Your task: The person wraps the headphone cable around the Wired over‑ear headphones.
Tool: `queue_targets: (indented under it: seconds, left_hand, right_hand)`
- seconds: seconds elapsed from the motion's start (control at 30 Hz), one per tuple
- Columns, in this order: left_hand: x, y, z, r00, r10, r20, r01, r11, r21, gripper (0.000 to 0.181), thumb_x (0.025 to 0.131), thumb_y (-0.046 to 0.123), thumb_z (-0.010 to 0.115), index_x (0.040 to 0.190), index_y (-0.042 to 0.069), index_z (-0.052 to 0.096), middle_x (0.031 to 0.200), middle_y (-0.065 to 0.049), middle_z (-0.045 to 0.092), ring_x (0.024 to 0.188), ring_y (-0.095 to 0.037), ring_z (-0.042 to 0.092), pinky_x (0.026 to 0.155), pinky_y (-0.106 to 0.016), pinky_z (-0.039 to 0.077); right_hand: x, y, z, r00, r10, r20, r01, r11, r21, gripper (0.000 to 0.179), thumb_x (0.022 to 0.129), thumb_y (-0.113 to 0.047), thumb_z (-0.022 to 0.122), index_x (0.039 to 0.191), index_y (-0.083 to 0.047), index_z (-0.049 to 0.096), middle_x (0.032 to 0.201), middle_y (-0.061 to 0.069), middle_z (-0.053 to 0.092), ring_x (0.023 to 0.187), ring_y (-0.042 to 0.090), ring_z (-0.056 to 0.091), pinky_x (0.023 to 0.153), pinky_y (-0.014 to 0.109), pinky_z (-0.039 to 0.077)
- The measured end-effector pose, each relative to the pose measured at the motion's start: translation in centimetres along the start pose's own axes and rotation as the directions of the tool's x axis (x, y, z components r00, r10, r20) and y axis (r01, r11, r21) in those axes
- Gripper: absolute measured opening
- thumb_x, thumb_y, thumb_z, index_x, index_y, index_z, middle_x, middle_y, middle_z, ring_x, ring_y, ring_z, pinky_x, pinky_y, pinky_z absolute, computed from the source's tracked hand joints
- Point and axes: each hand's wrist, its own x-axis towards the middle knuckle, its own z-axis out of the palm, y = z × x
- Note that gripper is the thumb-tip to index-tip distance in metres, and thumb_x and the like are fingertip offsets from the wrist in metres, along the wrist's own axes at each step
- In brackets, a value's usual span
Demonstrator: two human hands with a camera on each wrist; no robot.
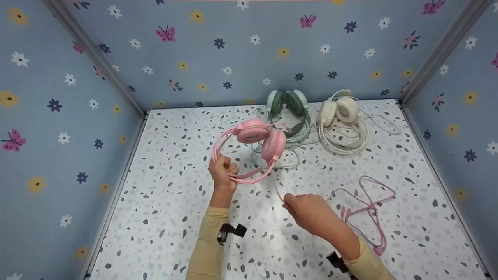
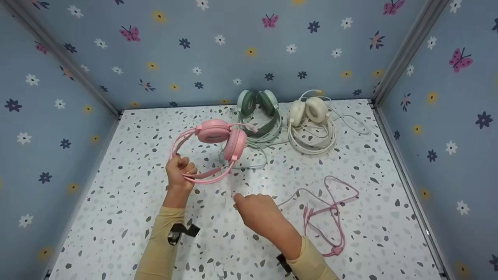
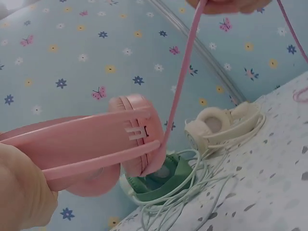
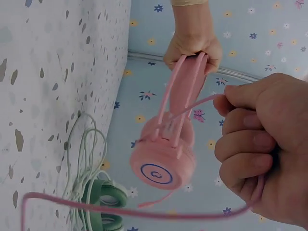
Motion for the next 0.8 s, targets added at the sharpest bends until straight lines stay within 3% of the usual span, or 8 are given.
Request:
queue_targets:
  seconds: [0.1,0.2,0.33,0.5,0.57,0.63,0.8]
  left_hand:
    - [0.6,0.4,-0.2,0.992,0.128,-0.019,-0.124,0.981,0.151,0.019,0.077,-0.010,0.041,0.078,0.008,0.035,0.052,0.004,0.029,0.038,-0.005,0.027,0.034,-0.018,0.022]
    - [1.1,0.9,-0.6,0.980,0.199,-0.030,-0.184,0.945,0.270,0.019,0.077,-0.011,0.041,0.084,0.006,0.038,0.052,0.003,0.032,0.039,-0.006,0.027,0.035,-0.018,0.022]
    - [1.5,1.5,-0.9,0.961,0.275,-0.026,-0.240,0.880,0.411,0.017,0.079,-0.011,0.043,0.088,0.003,0.040,0.055,0.001,0.037,0.040,-0.007,0.031,0.036,-0.018,0.024]
    - [1.9,2.4,-1.7,0.920,0.390,-0.032,-0.307,0.769,0.561,0.016,0.080,-0.012,0.047,0.086,0.003,0.044,0.057,0.000,0.041,0.042,-0.009,0.036,0.037,-0.019,0.028]
    - [1.9,2.7,-1.9,0.908,0.417,-0.029,-0.316,0.729,0.607,0.017,0.079,-0.012,0.048,0.084,0.003,0.044,0.057,0.000,0.041,0.042,-0.009,0.037,0.038,-0.020,0.029]
    - [1.7,3.3,-1.8,0.903,0.429,-0.026,-0.317,0.706,0.634,0.018,0.079,-0.012,0.048,0.083,0.005,0.044,0.059,0.000,0.041,0.044,-0.010,0.038,0.038,-0.021,0.029]
    - [0.5,4.8,-0.7,0.908,0.418,-0.001,-0.310,0.674,0.670,0.016,0.079,-0.012,0.049,0.084,0.003,0.045,0.061,0.000,0.040,0.046,-0.009,0.038,0.041,-0.021,0.031]
  right_hand:
    - [-0.7,0.3,-0.9,0.999,-0.002,0.046,-0.003,0.994,0.110,0.022,0.097,-0.019,0.060,0.079,-0.017,0.049,0.056,-0.012,0.033,0.047,0.005,0.033,0.047,0.026,0.034]
    - [-1.5,0.8,-2.2,0.998,-0.025,0.062,0.013,0.980,0.196,0.020,0.097,-0.017,0.059,0.079,-0.018,0.052,0.056,-0.015,0.033,0.048,0.002,0.033,0.049,0.024,0.035]
    - [-2.5,1.2,-4.2,0.996,-0.090,0.015,0.082,0.958,0.276,0.015,0.096,-0.012,0.061,0.083,-0.018,0.060,0.058,-0.017,0.034,0.049,-0.002,0.034,0.049,0.021,0.036]
    - [-3.1,1.3,-5.8,0.992,-0.122,-0.008,0.119,0.948,0.295,0.017,0.097,-0.013,0.059,0.083,-0.021,0.060,0.059,-0.018,0.031,0.050,-0.005,0.030,0.048,0.018,0.034]
    - [-3.2,1.3,-6.2,0.993,-0.116,-0.022,0.117,0.947,0.299,0.018,0.096,-0.011,0.060,0.082,-0.022,0.059,0.059,-0.018,0.031,0.050,-0.004,0.030,0.047,0.018,0.033]
    - [-3.3,1.3,-6.5,0.993,-0.108,-0.038,0.114,0.950,0.290,0.017,0.095,-0.010,0.062,0.083,-0.023,0.061,0.059,-0.019,0.033,0.049,-0.004,0.031,0.046,0.018,0.034]
    - [-3.0,1.1,-7.0,0.990,-0.124,-0.061,0.136,0.958,0.251,0.012,0.093,-0.009,0.065,0.087,-0.019,0.066,0.062,-0.018,0.040,0.051,-0.002,0.037,0.049,0.019,0.038]
